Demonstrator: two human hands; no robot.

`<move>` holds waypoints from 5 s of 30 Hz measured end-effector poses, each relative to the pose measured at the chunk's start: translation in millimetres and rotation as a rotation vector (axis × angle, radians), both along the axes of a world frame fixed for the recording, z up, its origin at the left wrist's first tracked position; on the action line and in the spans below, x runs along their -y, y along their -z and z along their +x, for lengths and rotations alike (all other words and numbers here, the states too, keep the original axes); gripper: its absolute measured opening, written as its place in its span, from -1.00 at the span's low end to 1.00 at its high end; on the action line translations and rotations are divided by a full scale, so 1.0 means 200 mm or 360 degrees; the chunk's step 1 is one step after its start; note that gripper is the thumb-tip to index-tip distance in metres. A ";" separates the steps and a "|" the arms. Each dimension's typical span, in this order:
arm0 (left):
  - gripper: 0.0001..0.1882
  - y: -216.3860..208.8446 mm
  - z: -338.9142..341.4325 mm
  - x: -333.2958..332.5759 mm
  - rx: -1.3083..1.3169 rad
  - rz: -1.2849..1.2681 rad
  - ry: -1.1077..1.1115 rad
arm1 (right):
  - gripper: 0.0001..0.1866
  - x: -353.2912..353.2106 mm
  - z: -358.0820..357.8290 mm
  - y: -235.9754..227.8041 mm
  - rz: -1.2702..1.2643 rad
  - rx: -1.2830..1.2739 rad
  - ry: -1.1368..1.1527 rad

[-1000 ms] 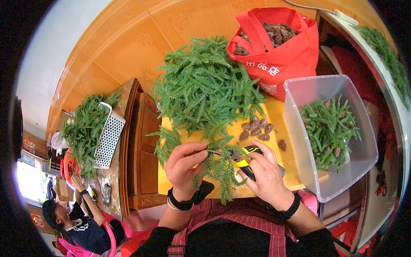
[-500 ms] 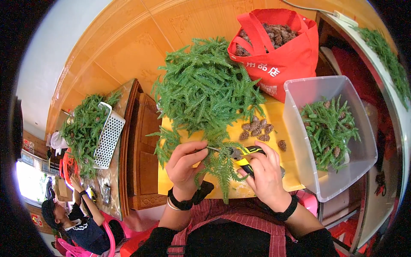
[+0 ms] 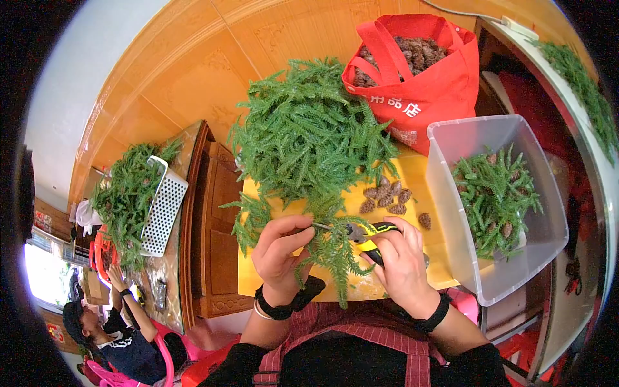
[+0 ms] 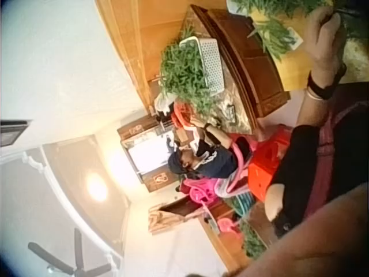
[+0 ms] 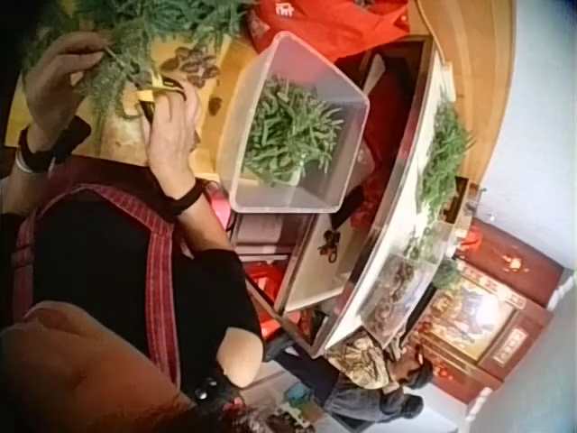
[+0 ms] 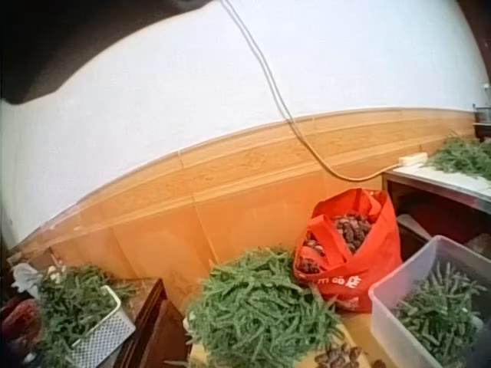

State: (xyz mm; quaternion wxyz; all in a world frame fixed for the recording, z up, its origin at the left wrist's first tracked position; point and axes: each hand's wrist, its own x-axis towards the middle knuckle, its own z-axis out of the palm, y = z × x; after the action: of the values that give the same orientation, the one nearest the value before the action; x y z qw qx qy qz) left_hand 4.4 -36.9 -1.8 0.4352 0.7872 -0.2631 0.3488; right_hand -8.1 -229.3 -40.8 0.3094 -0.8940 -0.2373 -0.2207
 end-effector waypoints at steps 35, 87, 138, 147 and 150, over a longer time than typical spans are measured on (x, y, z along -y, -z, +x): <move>-0.62 -0.02 -0.02 -0.02 -0.0055 0.0023 0.0076 | -0.71 0.04 0.07 0.02 0.0117 -0.0077 -0.0232; -0.69 0.10 0.04 -0.03 -0.1358 -0.0945 0.0623 | -0.46 0.16 -0.03 -0.05 0.1659 -0.2669 -0.1470; -0.78 0.09 0.07 0.04 -0.0503 -0.0345 0.0095 | -0.85 0.23 -0.08 -0.15 0.0770 -0.1008 -0.0972; -0.75 0.03 0.03 0.03 -0.0358 -0.0018 0.0069 | -0.81 0.17 -0.08 -0.15 0.0877 -0.1218 -0.0946; -0.76 0.01 0.03 0.04 -0.0294 0.0109 -0.0003 | -0.80 0.16 -0.10 -0.15 0.1102 -0.1323 -0.1193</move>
State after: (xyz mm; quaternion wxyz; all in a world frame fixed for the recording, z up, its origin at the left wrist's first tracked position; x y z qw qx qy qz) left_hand 10.5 -43.9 -4.4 0.4302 0.8307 -0.2328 0.2658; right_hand -28.1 -262.2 -11.4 0.7009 -0.6103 -0.3086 0.2023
